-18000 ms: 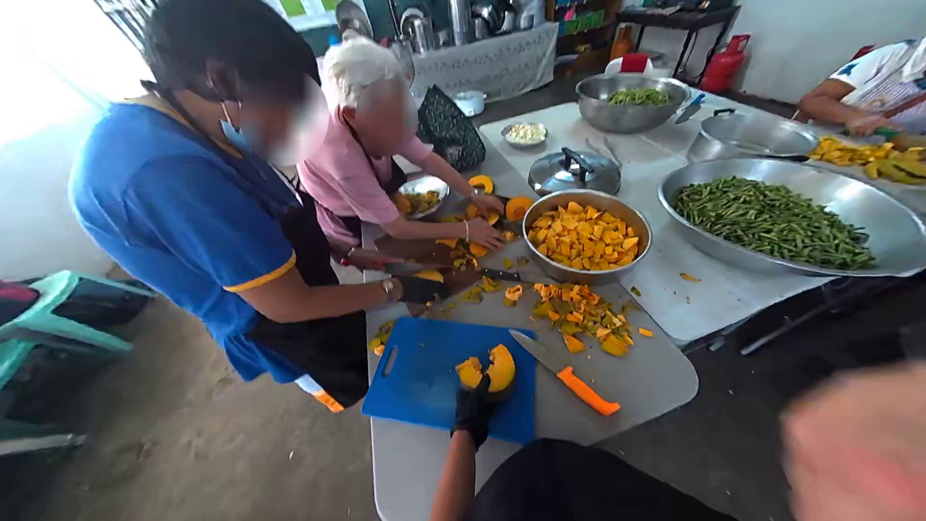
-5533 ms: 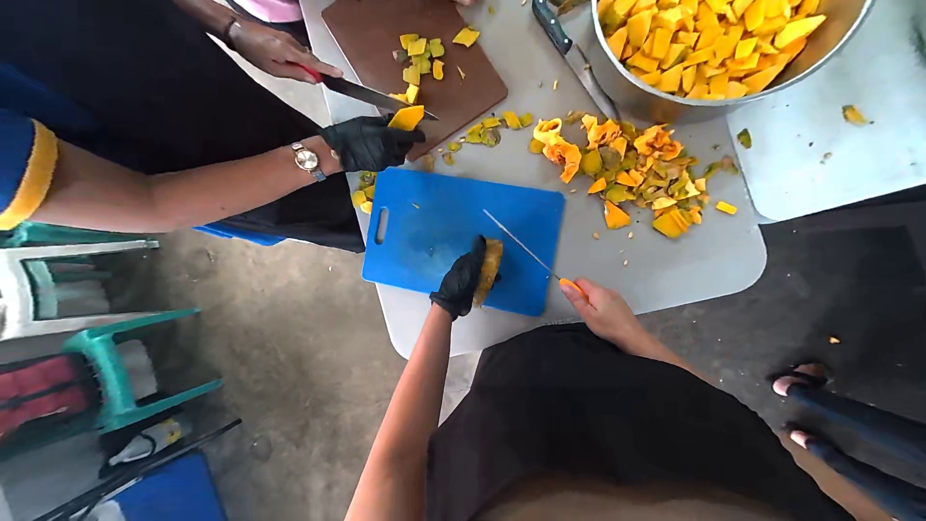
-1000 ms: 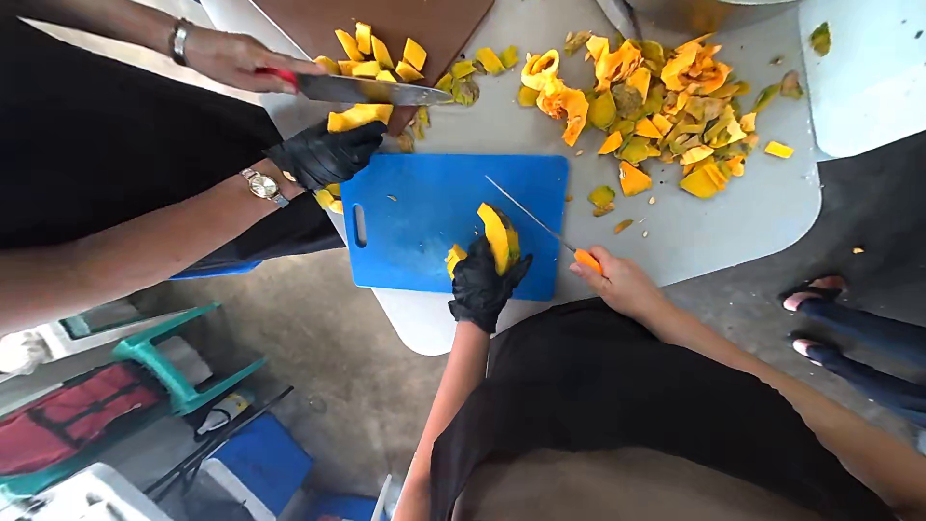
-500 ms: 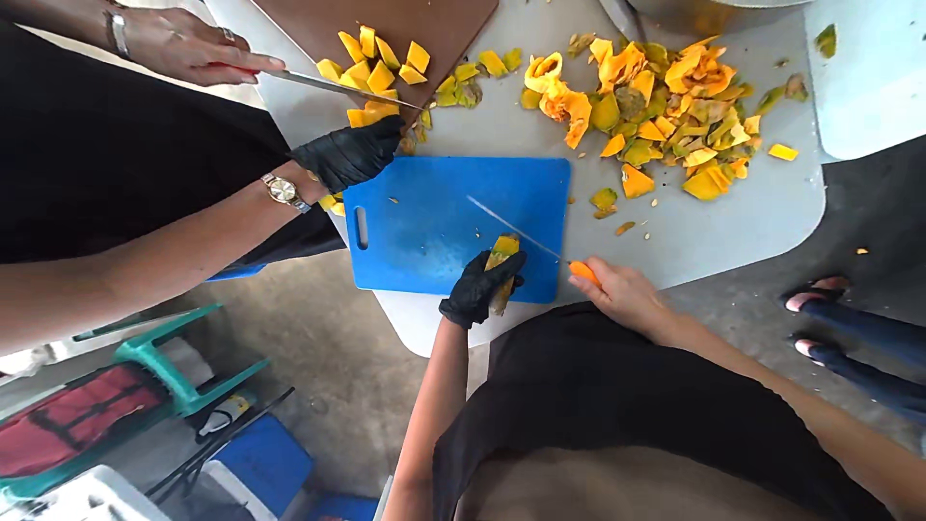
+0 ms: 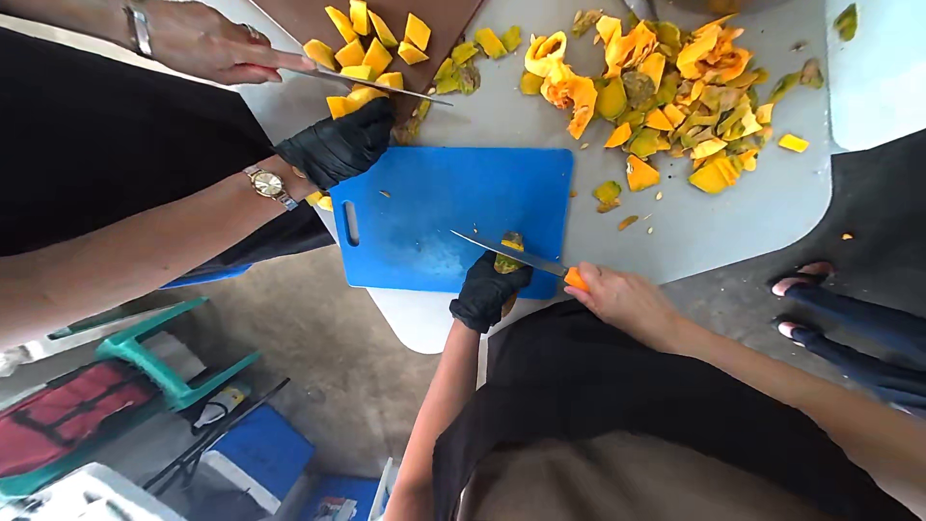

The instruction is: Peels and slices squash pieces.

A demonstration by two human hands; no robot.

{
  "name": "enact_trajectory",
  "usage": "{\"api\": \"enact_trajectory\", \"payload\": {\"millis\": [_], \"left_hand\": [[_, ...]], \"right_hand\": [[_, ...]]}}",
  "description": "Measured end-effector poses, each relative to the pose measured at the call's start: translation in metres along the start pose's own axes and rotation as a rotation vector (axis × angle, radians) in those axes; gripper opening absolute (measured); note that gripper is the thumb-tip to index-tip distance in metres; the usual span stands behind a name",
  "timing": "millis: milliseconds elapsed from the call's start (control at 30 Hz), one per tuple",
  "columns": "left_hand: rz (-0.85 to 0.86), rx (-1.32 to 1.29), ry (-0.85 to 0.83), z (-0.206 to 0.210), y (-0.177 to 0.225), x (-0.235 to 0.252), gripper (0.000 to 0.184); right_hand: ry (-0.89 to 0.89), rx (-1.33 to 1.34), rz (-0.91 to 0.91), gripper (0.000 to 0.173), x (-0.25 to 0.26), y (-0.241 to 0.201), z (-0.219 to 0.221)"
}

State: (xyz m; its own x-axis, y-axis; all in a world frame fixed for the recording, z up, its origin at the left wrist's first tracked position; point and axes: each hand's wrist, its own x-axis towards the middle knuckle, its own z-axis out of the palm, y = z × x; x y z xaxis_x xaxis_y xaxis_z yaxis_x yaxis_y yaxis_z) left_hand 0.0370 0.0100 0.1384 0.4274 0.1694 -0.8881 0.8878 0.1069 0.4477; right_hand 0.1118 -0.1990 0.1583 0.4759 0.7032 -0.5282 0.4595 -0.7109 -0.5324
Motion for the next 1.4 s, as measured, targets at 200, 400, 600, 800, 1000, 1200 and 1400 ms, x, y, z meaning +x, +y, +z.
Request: {"api": "enact_trajectory", "payload": {"millis": [200,400,600,800,1000,1200,1400], "left_hand": [[-0.016,0.138,-0.011,0.001,0.007,0.0,0.044],[-0.038,0.088,-0.013,-0.003,0.005,0.002,0.044],[-0.059,0.228,0.002,0.002,0.009,0.0,0.052],[-0.051,0.321,0.0,0.009,0.01,0.0,0.057],[-0.037,0.33,-0.008,0.007,0.008,-0.002,0.055],[-0.075,0.318,-0.037,0.002,0.013,0.002,0.059],[-0.069,0.312,-0.031,0.007,0.011,-0.001,0.061]], "right_hand": [[-0.031,-0.055,0.049,0.04,0.004,-0.004,-0.001],[-0.124,-0.029,0.104,0.041,0.021,-0.007,0.0],[-0.41,-0.011,0.31,0.048,0.035,-0.03,-0.024],[-0.451,0.006,0.399,0.044,0.049,-0.039,-0.021],[-0.304,0.049,0.269,0.038,0.063,-0.015,0.003],[-0.348,0.123,0.341,0.042,0.053,-0.003,0.003],[-0.343,0.189,0.317,0.043,0.083,0.01,0.025]]}}
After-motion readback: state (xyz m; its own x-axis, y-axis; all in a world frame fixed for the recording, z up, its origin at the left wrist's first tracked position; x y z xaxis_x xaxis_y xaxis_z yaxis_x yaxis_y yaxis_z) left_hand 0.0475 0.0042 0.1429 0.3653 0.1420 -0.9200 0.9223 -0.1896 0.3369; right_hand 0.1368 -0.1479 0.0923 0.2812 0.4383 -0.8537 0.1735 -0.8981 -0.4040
